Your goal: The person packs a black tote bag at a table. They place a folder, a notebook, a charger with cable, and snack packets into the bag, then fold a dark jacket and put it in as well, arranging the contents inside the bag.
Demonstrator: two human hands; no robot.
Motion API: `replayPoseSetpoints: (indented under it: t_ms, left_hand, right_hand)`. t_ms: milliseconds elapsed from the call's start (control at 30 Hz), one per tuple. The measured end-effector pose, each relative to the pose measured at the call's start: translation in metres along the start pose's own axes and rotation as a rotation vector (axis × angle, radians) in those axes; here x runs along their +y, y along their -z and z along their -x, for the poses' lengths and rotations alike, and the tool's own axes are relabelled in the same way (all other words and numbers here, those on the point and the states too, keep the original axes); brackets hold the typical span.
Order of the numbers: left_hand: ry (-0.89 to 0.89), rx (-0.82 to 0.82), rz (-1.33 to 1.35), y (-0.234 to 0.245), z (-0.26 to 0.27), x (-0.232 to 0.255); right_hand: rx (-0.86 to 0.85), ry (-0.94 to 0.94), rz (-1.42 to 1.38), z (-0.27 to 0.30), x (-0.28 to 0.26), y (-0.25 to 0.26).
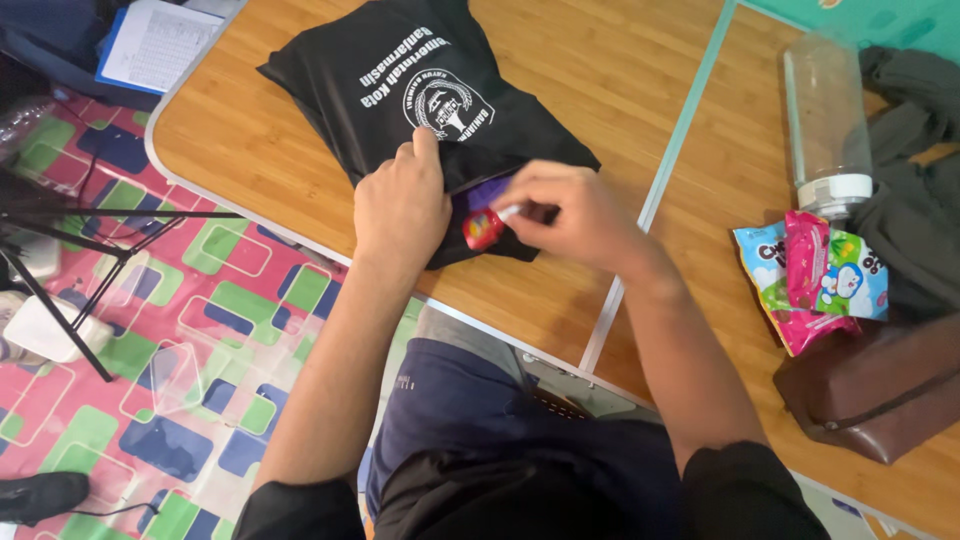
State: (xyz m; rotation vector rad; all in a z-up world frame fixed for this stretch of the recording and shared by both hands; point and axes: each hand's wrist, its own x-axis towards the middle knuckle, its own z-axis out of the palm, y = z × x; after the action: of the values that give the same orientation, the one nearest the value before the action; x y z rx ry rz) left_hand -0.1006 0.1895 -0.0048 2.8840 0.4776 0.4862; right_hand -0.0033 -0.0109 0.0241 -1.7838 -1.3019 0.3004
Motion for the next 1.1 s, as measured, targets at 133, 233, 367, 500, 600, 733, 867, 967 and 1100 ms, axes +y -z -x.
replayPoseSetpoints:
  t_ms: [133,233,367,500,600,733,867,967,1100]
  left_hand:
    - [-0.051,0.048,0.040,0.004,0.003,-0.009]
    - [-0.060,0.076,0.049,0.006,0.004,-0.009]
    - [-0.054,0.128,0.097,0.014,0.004,-0.011]
    - [-0.056,0.165,0.191,0.018,0.005,-0.010]
    - [-0.058,0.173,0.220,0.015,0.008,-0.013]
    - [-0.123,0.169,0.229,0.008,0.014,-0.017]
    - [-0.097,0.124,0.237,0.002,0.018,-0.018]
    - [-0.092,0.107,0.289,0.004,0.019,-0.018]
    - [-0.278,0.114,0.445,0.011,0.034,-0.019]
  right_hand:
    - [0.198,0.125,0.093,-0.025,0.011,-0.026]
    - [0.351,0.146,0.142,-0.040,0.026,-0.043]
    - [0.417,0.215,0.414,-0.049,0.049,-0.066]
    - [0.473,0.322,0.901,-0.059,0.078,-0.087]
    - [0.480,0.317,1.051,-0.054,0.097,-0.095]
    - [0.395,0.307,1.097,-0.045,0.114,-0.098]
    - [0.249,0.351,1.073,-0.046,0.113,-0.102]
    - [0.238,0.320,0.978,-0.043,0.098,-0.100]
    - [0.225,0.301,0.797,-0.009,0.073,-0.082]
